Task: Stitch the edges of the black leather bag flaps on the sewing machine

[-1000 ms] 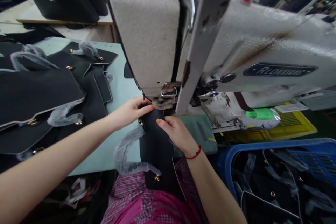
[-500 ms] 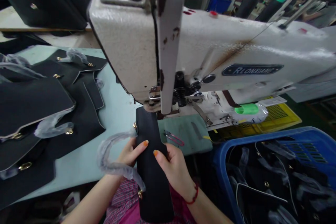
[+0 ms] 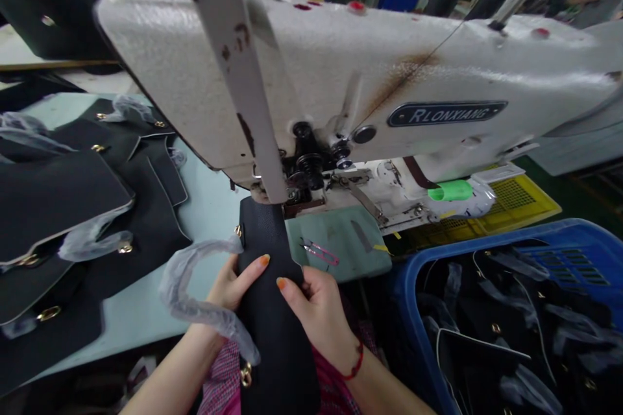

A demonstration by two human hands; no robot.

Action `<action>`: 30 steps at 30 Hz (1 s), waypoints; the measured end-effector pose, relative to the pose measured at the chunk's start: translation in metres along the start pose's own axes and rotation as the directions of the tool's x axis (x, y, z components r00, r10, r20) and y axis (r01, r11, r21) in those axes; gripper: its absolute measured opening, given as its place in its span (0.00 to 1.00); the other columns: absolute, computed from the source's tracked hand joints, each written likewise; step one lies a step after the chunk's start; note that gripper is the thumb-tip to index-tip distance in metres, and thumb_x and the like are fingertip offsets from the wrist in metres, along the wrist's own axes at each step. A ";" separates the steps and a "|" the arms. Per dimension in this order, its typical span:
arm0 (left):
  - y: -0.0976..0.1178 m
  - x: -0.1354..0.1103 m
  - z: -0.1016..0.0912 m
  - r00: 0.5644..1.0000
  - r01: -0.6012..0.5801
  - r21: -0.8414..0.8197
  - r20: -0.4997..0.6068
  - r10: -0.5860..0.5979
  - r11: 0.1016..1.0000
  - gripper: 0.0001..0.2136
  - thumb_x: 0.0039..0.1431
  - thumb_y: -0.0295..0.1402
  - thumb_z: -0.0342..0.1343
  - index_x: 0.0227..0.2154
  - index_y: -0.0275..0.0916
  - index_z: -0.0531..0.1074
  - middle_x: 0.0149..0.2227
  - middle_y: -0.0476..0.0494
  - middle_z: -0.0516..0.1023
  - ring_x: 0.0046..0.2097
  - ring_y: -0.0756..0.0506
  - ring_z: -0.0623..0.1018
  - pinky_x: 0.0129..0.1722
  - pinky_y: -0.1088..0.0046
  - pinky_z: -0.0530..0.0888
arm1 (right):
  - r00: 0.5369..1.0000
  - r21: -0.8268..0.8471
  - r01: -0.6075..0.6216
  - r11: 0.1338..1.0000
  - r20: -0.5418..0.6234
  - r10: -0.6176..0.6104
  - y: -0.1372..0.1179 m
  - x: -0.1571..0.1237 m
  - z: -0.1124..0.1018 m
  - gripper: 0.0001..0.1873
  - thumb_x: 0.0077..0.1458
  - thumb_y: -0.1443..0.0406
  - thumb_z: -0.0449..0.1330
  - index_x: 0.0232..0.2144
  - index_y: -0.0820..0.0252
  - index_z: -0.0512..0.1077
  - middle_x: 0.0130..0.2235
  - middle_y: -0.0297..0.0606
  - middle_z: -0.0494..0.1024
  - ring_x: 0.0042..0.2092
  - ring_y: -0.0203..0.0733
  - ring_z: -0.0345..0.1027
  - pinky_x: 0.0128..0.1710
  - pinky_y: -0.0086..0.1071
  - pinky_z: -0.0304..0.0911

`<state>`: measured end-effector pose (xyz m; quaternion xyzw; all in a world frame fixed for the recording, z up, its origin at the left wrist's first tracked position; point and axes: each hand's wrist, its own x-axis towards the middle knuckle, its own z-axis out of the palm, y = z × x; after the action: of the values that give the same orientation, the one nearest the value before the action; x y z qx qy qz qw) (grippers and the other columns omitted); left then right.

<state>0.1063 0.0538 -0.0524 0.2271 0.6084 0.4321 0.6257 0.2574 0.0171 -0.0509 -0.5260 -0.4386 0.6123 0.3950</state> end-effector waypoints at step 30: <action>0.032 0.028 0.011 0.998 0.038 -0.113 0.051 -0.032 0.993 0.25 0.40 0.38 0.70 0.43 0.37 0.72 0.36 0.38 0.81 0.32 0.38 0.81 0.31 0.64 0.79 | 0.999 0.023 0.020 1.000 0.024 -0.021 -0.019 0.047 -0.003 0.19 0.55 0.53 0.61 0.24 0.64 0.68 0.24 0.31 0.63 0.25 0.32 0.52 0.23 0.25 0.50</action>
<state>0.1055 0.0966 -0.0403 0.1908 0.5713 0.4494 0.6598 0.2542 0.0675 -0.0466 -0.5094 -0.4418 0.6195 0.4019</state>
